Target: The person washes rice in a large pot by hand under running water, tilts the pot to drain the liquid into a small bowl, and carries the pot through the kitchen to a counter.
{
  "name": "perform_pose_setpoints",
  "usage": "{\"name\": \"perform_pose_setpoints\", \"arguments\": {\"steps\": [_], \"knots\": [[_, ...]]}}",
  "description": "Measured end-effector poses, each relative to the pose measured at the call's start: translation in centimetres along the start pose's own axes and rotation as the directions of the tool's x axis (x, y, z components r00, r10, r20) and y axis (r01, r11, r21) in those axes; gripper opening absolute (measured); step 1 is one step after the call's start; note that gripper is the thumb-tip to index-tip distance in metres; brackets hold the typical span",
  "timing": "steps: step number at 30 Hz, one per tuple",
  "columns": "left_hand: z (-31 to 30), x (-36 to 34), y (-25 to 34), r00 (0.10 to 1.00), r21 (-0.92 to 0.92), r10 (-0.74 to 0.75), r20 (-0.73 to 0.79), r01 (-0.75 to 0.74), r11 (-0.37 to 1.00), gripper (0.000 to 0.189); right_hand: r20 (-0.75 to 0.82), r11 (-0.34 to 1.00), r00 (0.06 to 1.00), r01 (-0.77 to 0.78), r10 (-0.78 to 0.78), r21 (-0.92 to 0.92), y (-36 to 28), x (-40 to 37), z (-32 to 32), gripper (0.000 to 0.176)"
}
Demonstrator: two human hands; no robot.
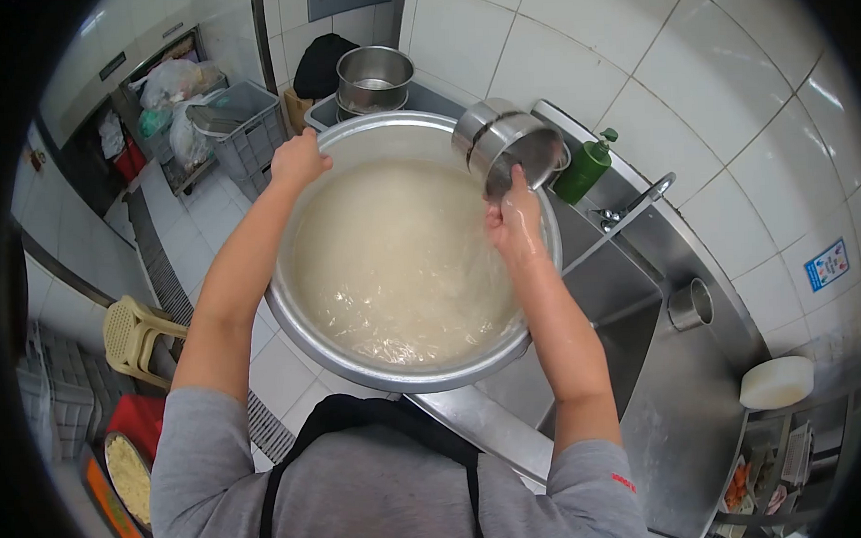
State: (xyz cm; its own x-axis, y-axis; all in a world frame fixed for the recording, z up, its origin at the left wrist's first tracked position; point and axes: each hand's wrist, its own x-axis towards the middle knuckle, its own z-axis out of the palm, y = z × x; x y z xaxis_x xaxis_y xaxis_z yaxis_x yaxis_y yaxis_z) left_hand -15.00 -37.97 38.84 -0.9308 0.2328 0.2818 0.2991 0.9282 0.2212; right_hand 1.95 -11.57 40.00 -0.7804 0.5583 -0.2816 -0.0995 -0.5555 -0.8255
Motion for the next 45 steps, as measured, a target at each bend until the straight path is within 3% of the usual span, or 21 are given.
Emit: {"name": "perform_pose_setpoints", "arguments": {"steps": [2,3,5,7,9,10,11,12,13,15,16,19,22,23,24,26,28,32,37,39,45], "knots": [[0.0,0.0,0.1,1.000,0.013,-0.004,0.012,0.003,1.000,0.044,0.117,0.975,0.968,-0.214,0.220,-0.060,-1.4,0.6,-2.2,0.022],[-0.1,0.0,0.1,1.000,0.011,-0.004,0.006,0.004,1.000,0.044,0.111,0.974,0.968,-0.220,0.225,-0.057,-2.0,0.9,-3.6,0.022],[-0.2,-0.1,0.1,1.000,0.012,-0.002,0.014,0.001,1.000,0.044,0.249,0.996,0.966,-0.078,0.064,0.050,-2.5,1.5,-6.9,0.019],[-0.4,0.0,0.1,0.999,-0.016,-0.010,0.041,0.011,1.000,0.045,0.243,0.975,0.968,-0.002,-0.054,0.223,-2.8,0.9,-8.5,0.015],[-0.2,0.5,-0.3,0.998,-0.017,0.019,0.065,-0.018,1.000,0.046,0.154,0.962,0.981,0.071,-0.114,0.265,-3.0,0.8,-9.1,0.017],[-0.1,0.8,-0.6,0.996,-0.018,0.043,0.083,-0.041,0.999,0.046,0.225,0.934,0.957,0.097,-0.182,0.344,-3.1,0.7,-9.5,0.019],[0.0,1.1,-0.8,0.994,-0.019,0.061,0.087,-0.059,0.998,0.046,0.291,0.900,0.921,0.120,-0.259,0.420,-3.4,0.8,-9.9,0.022],[0.2,1.4,-1.1,0.990,-0.028,0.069,0.124,-0.066,0.997,0.048,0.625,0.880,0.688,0.043,-0.370,0.473,-3.5,2.8,-12.6,0.027],[0.3,1.6,-1.5,0.983,-0.036,0.081,0.163,-0.076,0.996,0.049,0.607,0.873,0.696,0.062,-0.385,0.483,-3.4,2.4,-13.0,0.027],[0.5,2.0,-2.2,0.967,-0.069,0.114,0.228,-0.101,0.992,0.058,0.224,0.740,0.772,0.415,-0.594,0.530,-2.9,1.5,-14.0,0.029],[0.6,2.1,-2.8,0.964,-0.095,0.157,0.215,-0.139,0.986,0.063,0.423,0.783,0.709,0.300,-0.565,0.545,-2.0,1.8,-16.3,0.030],[0.4,2.8,-4.3,0.910,-0.189,0.290,0.298,-0.242,0.952,0.070,0.261,0.789,0.870,0.206,-0.419,0.579,2.1,-0.1,-16.9,0.040],[-0.1,2.5,-4.8,0.883,-0.539,0.249,0.398,0.005,0.843,0.065,0.139,0.859,0.965,0.125,-0.221,0.497,3.7,-4.6,-16.3,0.056],[-1.2,1.6,-3.8,0.809,-0.689,0.308,0.500,0.157,0.707,0.055,0.073,0.876,0.988,0.089,-0.139,0.474,3.5,-5.3,-15.8,0.056],[1.3,2.4,-5.1,0.887,-0.764,0.182,0.424,0.242,0.598,0.044,0.011,0.874,0.990,0.121,-0.143,0.471,4.1,-4.9,-16.0,0.054],[1.2,2.8,-5.3,0.807,-0.786,0.295,0.512,0.301,0.540,0.039,-0.115,0.912,0.984,0.167,-0.133,0.375,3.7,-4.8,-14.8,0.051],[0.8,2.9,-4.7,0.796,-0.761,0.294,0.528,0.292,0.579,0.036,-0.211,0.938,0.969,0.186,-0.126,0.294,2.5,-5.6,-13.7,0.050],[0.4,2.6,-3.3,0.818,-0.688,0.219,0.532,0.267,0.675,0.033,-0.179,0.937,0.978,0.163,-0.111,0.309,1.7,-6.9,-14.3,0.048],[0.5,1.0,1.4,0.794,-0.718,0.329,0.510,0.183,0.671,0.030,-0.213,0.894,0.967,0.218,-0.143,0.392,1.5,-10.1,-17.8,0.041],[1.6,1.2,3.0,0.767,-0.716,0.375,0.520,0.151,0.682,0.029,-0.287,0.855,0.946,0.269,-0.149,0.443,0.4,-12.5,-18.9,0.024],[2.7,-3.3,12.7,0.708,-0.773,0.495,0.503,0.113,0.624,0.027,-0.511,0.862,0.832,0.409,-0.217,0.300,-1.0,-18.2,-27.6,0.027]]}}
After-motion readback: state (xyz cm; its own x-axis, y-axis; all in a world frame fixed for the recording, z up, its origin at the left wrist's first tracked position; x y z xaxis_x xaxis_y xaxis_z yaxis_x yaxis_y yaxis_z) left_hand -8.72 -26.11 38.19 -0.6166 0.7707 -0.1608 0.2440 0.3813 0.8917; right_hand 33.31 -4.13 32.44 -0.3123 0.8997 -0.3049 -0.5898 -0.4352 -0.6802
